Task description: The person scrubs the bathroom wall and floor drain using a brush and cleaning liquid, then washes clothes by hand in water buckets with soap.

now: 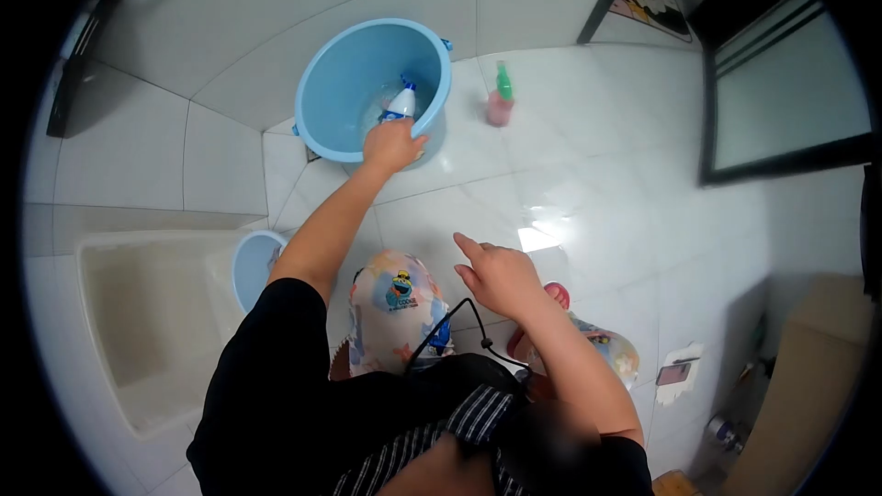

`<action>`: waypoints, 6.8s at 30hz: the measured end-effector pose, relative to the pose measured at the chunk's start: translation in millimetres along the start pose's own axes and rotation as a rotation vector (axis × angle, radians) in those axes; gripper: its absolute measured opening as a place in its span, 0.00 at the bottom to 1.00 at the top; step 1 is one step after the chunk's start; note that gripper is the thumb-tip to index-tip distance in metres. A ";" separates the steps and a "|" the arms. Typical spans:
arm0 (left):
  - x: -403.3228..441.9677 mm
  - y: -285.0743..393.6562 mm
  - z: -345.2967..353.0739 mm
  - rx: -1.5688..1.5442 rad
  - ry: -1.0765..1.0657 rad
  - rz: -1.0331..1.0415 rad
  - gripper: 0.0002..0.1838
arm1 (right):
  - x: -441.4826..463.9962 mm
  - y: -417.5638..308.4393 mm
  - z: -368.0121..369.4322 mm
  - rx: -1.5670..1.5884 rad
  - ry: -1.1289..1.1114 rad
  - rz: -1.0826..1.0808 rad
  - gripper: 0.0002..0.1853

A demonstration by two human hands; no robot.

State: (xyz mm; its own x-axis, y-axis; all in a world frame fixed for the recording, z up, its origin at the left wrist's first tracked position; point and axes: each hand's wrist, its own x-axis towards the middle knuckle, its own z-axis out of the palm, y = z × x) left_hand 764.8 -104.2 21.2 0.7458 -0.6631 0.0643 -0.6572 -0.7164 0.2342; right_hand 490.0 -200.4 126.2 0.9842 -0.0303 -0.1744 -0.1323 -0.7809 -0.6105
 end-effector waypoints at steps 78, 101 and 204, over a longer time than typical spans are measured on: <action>-72.1 192.7 145.1 -0.143 -1.559 1.066 0.26 | -96.5 37.8 -51.0 0.105 0.142 0.247 0.23; -83.0 196.1 115.3 -0.029 -0.708 1.086 0.27 | -153.3 -22.7 -41.3 0.289 0.428 0.441 0.24; -93.1 170.4 109.5 -0.210 -1.021 0.918 0.36 | -132.9 -19.9 -3.5 0.145 0.189 0.657 0.27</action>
State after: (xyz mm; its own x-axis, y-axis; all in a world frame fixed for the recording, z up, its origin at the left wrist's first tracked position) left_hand 571.5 -188.3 -51.1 -0.4082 -0.8023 -0.4355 -0.7671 0.0428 0.6401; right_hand 362.2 -183.0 164.2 0.6969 -0.5862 -0.4132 -0.7084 -0.4728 -0.5240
